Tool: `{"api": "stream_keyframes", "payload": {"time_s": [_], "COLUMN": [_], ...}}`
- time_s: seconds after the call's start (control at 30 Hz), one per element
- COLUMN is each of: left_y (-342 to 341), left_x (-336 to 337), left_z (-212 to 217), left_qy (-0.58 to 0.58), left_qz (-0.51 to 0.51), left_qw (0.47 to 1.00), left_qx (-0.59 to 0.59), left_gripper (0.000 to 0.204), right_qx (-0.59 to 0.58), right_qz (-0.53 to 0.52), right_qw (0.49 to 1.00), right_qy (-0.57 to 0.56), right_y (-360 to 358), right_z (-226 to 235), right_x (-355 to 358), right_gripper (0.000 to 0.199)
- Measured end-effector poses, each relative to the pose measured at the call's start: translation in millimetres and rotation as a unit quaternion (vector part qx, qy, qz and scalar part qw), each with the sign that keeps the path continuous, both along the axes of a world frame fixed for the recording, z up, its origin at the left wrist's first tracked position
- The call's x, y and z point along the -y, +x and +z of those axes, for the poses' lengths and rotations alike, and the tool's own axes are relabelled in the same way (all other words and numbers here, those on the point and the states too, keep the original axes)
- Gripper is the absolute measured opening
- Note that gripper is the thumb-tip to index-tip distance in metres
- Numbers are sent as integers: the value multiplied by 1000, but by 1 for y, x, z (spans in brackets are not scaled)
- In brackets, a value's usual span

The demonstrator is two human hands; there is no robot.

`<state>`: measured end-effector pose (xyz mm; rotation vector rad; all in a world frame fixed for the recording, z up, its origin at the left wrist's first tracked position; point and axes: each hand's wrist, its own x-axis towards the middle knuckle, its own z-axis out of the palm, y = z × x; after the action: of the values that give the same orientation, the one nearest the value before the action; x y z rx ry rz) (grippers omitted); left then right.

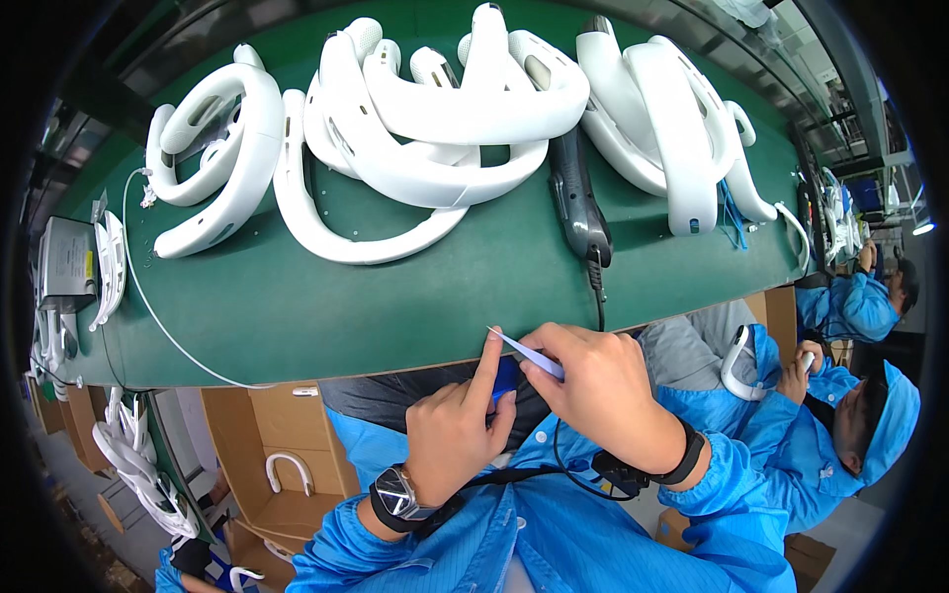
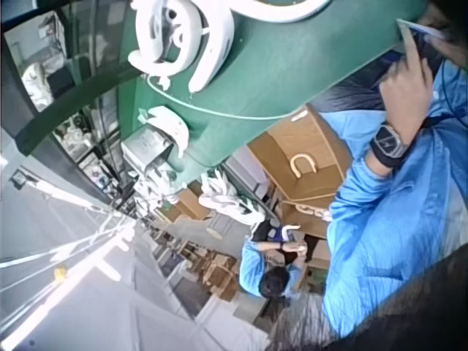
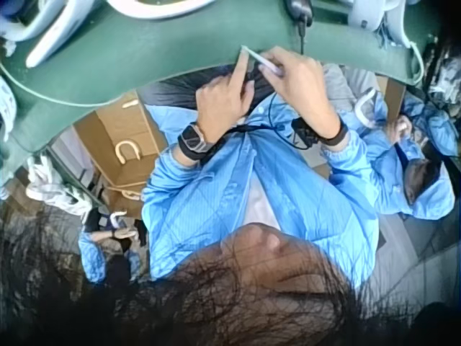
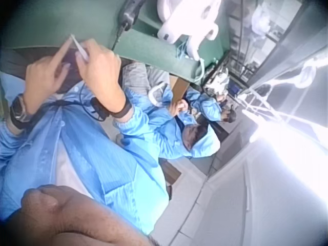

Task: The worker is assembling and inspecting white U-shaped plastic components, likely for neck massagers or similar electronic accessories, on a factory assembly line.

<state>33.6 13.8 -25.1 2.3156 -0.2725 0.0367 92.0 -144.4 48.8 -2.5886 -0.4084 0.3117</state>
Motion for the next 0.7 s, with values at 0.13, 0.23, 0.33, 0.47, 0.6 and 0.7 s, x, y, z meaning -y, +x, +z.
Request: {"api": "stream_keyframes", "payload": {"time_s": [0.13, 0.23, 0.33, 0.47, 0.6, 0.7], "left_y": [0, 2, 4, 6, 5, 4], "left_x": [0, -2, -3, -5, -5, -5], "left_z": [-5, 0, 2, 3, 4, 7], "left_qy": [3, 8, 4, 7, -2, -4], "left_qz": [-2, 0, 2, 5, 13, 21], "left_qw": [1000, 1000, 1000, 1000, 1000, 1000], "left_qx": [24, 14, -4, -17, -14, 0], "left_gripper": [66, 65, 64, 62, 62, 62], "right_qx": [-6, -7, -7, -6, -1, 5], "right_qz": [2, 6, 10, 13, 33, 41], "right_qw": [1000, 1000, 1000, 1000, 999, 998], "right_qy": [-2, 1, -10, -8, -32, -36], "right_y": [1, 3, 5, 7, 9, 9], "right_z": [-1, 0, 2, 3, 9, 14], "right_x": [2, 1, 0, -2, -4, -4], "right_gripper": [13, 13, 13, 13, 14, 14]}}
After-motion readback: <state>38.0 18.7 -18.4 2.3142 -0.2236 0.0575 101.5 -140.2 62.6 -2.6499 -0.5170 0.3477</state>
